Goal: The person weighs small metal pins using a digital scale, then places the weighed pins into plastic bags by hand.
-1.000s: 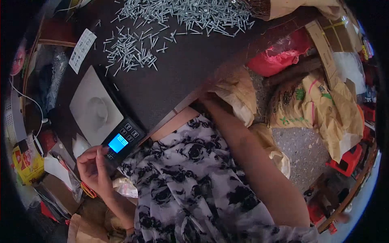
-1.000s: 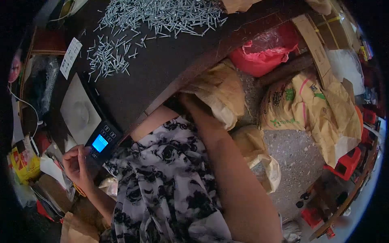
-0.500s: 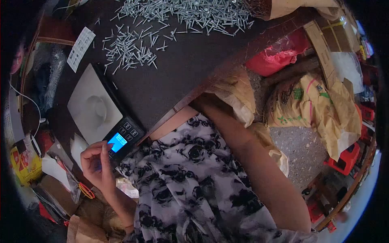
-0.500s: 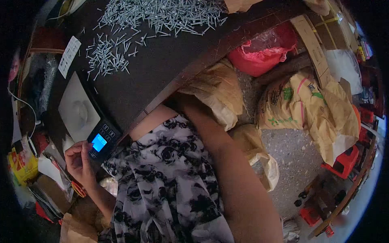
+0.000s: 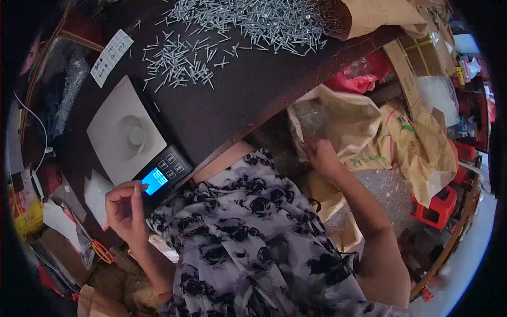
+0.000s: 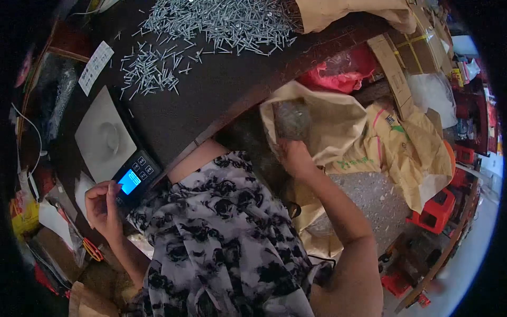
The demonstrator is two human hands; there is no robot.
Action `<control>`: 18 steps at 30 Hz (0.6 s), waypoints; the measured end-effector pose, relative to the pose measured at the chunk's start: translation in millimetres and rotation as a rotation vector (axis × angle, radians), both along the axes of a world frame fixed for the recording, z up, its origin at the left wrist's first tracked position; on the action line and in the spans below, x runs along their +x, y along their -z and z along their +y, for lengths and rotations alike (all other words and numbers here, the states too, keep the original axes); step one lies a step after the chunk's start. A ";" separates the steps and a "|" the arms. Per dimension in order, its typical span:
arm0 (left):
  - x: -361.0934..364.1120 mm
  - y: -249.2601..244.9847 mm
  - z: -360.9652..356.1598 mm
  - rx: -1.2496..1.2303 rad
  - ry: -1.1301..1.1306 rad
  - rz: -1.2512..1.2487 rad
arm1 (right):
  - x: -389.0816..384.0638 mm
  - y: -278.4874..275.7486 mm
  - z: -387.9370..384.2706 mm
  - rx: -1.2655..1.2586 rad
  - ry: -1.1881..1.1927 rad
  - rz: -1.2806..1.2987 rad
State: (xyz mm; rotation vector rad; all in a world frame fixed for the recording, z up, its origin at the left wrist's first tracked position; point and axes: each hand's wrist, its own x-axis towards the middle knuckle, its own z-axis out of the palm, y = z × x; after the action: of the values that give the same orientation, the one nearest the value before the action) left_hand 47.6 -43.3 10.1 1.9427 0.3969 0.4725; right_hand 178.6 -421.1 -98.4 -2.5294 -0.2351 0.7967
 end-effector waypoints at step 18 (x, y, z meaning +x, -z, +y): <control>-1.6 0.8 -5.0 -0.028 0.023 -0.003 | -5.3 103.2 -7.7 0.785 0.812 0.677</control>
State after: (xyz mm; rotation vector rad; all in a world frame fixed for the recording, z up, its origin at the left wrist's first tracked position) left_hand 46.0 -48.3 9.3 1.9174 0.3767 0.4531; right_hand 173.4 -428.9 -201.6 -1.3222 0.5635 0.9032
